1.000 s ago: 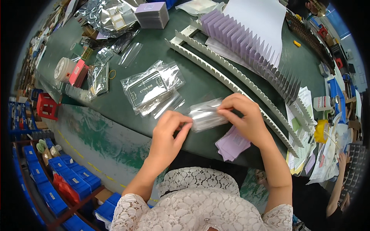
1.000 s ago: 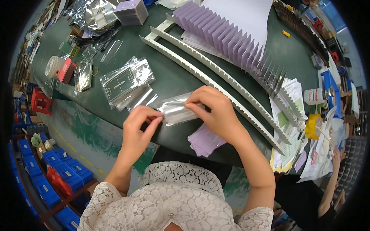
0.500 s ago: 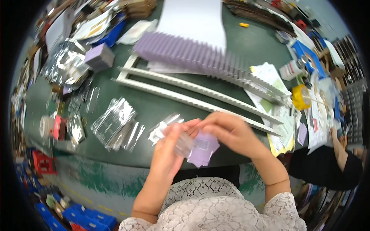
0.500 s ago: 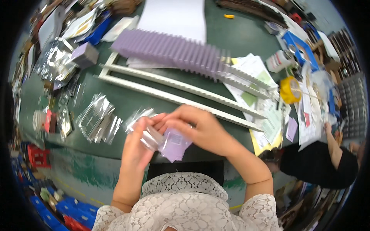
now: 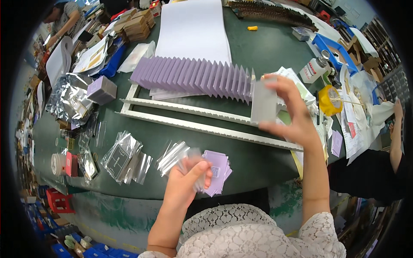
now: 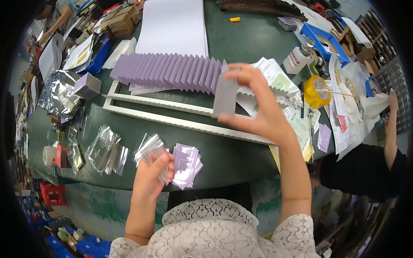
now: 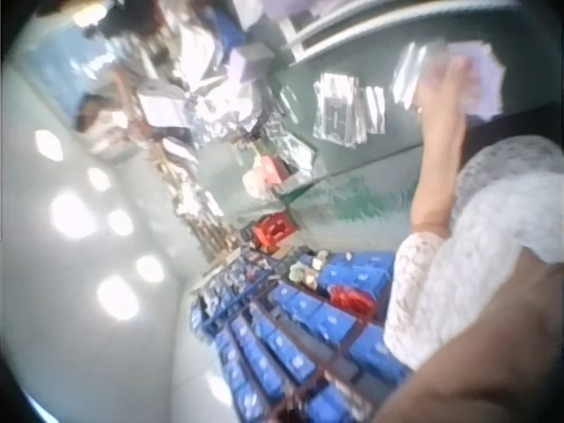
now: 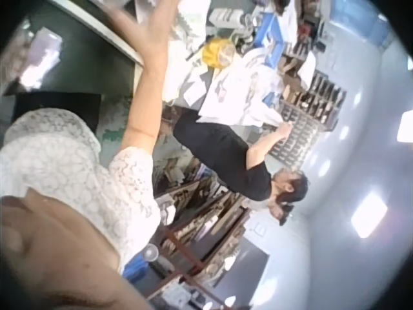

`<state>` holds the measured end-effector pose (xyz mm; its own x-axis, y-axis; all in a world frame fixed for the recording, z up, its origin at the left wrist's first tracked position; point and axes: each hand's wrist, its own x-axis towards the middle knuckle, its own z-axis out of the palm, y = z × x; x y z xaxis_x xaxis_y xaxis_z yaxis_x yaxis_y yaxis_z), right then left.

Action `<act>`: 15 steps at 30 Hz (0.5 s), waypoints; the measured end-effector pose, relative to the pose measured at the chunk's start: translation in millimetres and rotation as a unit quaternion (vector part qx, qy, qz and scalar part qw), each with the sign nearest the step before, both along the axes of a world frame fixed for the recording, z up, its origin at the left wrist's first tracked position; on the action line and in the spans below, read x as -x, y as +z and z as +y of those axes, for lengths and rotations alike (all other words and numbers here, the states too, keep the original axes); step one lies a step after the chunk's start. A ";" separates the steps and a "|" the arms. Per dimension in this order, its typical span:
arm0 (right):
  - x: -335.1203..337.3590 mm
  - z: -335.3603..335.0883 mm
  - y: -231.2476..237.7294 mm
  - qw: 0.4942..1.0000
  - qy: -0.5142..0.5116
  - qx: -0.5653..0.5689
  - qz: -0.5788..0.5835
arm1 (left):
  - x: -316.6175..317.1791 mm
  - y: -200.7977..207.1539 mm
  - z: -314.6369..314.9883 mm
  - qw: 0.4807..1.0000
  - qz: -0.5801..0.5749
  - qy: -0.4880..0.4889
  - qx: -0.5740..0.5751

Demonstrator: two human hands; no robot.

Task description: The person repeatedly picks up small purple cards with QR codes and places them into clear plastic bags. The person handles the cards and bags by hand, picking up a card, opening a bag, inserting the card, and setting the bag down on the table. The process is repeated continuously throughout the video.

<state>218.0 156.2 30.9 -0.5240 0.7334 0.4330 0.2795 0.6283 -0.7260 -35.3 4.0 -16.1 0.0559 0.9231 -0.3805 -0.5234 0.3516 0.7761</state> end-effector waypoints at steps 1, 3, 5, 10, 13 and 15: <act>4.9 -14.7 -3.7 0.998 0.048 0.004 0.046 | -2.6 4.2 1.9 1.000 0.001 -0.008 -0.006; 14.3 -43.3 -6.8 0.994 0.087 0.050 0.047 | -15.6 13.5 8.1 0.999 0.005 -0.027 -0.019; 22.4 -59.9 -11.7 0.988 0.105 0.091 0.062 | -20.4 17.5 8.8 0.998 0.002 -0.039 -0.039; 25.4 -71.7 -23.2 0.988 0.074 0.130 0.050 | -20.1 21.4 8.1 0.993 0.098 -0.038 -0.047; 24.8 -71.5 -30.4 0.996 0.047 0.070 0.035 | -16.2 14.8 7.6 0.993 0.102 -0.025 -0.046; 27.5 -74.4 -32.6 0.999 0.030 0.011 0.014 | -13.7 10.3 5.3 0.996 0.073 -0.013 -0.043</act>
<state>190.5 81.8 -1.7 -0.5561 0.7097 0.4324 0.2209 0.6278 -0.7463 -21.6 9.3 -5.8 0.0299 0.9515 -0.3063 -0.3941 0.2929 0.8712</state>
